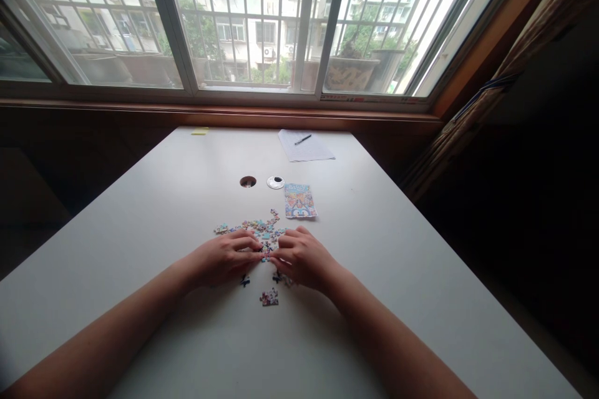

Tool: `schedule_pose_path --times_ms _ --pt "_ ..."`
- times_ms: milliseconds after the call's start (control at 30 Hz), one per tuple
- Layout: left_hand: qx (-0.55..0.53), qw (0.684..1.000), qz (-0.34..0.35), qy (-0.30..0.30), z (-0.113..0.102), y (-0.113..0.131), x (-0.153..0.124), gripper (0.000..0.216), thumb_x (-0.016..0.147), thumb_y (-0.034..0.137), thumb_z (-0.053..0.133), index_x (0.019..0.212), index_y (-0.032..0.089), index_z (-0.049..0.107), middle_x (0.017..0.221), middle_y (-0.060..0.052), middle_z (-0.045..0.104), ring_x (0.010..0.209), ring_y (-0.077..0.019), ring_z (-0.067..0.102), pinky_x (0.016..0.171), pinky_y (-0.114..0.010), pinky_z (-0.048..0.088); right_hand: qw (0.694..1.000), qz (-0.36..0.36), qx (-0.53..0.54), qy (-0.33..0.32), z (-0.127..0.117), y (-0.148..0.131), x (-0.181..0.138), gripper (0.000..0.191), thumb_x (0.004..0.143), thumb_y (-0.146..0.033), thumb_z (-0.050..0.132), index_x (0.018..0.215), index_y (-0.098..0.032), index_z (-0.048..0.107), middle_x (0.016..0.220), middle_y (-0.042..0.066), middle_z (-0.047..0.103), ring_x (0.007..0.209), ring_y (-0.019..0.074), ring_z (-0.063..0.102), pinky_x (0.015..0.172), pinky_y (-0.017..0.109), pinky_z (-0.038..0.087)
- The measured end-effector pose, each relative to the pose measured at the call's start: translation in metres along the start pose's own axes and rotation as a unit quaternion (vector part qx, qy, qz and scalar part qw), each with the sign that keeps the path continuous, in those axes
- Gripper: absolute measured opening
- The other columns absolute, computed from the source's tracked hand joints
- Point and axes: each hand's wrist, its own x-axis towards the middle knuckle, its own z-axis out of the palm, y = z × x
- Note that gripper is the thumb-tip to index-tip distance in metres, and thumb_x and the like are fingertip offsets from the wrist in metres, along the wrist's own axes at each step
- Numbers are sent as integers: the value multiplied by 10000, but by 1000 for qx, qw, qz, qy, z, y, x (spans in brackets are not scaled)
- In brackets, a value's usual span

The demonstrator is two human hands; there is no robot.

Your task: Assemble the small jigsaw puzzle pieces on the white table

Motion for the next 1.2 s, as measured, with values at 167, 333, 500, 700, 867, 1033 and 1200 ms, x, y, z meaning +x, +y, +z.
schedule_pose_path --times_ms 167,333,500,700,867,1033,1200 --pt "4 1000 2 -8 -6 1 0 270 986 184 527 1230 206 641 1133 -90 683 1114 -218 604 1088 -441 475 995 64 30 71 -5 20 -8 239 976 -268 576 797 -210 723 704 20 574 717 168 507 755 329 352" --pt "4 1000 -1 -11 -10 3 0 281 988 193 523 1245 201 635 1157 -87 686 1136 -229 600 1064 -433 497 994 74 30 72 -8 28 -10 230 970 -272 590 796 -207 725 712 18 578 721 166 539 769 327 376" --pt "5 1000 2 -5 -9 3 0 311 981 190 525 1281 206 609 1183 -79 683 1193 -231 569 1057 -425 506 994 69 39 81 -7 28 -11 225 966 -278 598 799 -208 732 704 16 579 713 160 545 769 324 386" --pt "10 1000 -13 4 -7 2 -3 340 939 218 566 1276 214 607 1223 -76 666 1212 -250 556 1044 -451 512 993 70 52 78 -5 29 -12 202 957 -275 613 812 -211 738 708 15 584 718 162 553 768 329 389" --pt "11 1000 -16 11 -9 3 -2 352 929 221 578 1280 228 603 1215 -70 669 1195 -245 558 1041 -454 508 994 68 55 73 -6 30 -12 195 954 -275 613 814 -222 738 705 11 591 714 162 559 769 330 388" --pt "7 1000 -8 -1 -12 5 0 353 934 234 586 1287 242 599 1200 -63 674 1200 -242 549 1061 -452 482 995 60 58 62 -6 27 -11 182 941 -273 630 800 -228 736 691 6 594 692 157 551 756 327 382" --pt "11 1000 -6 -17 -10 5 0 318 948 224 575 1262 241 619 1192 -55 683 1206 -243 542 1043 -432 486 995 54 65 51 -5 25 -9 162 927 -258 641 798 -231 735 679 6 591 697 160 548 748 325 379"
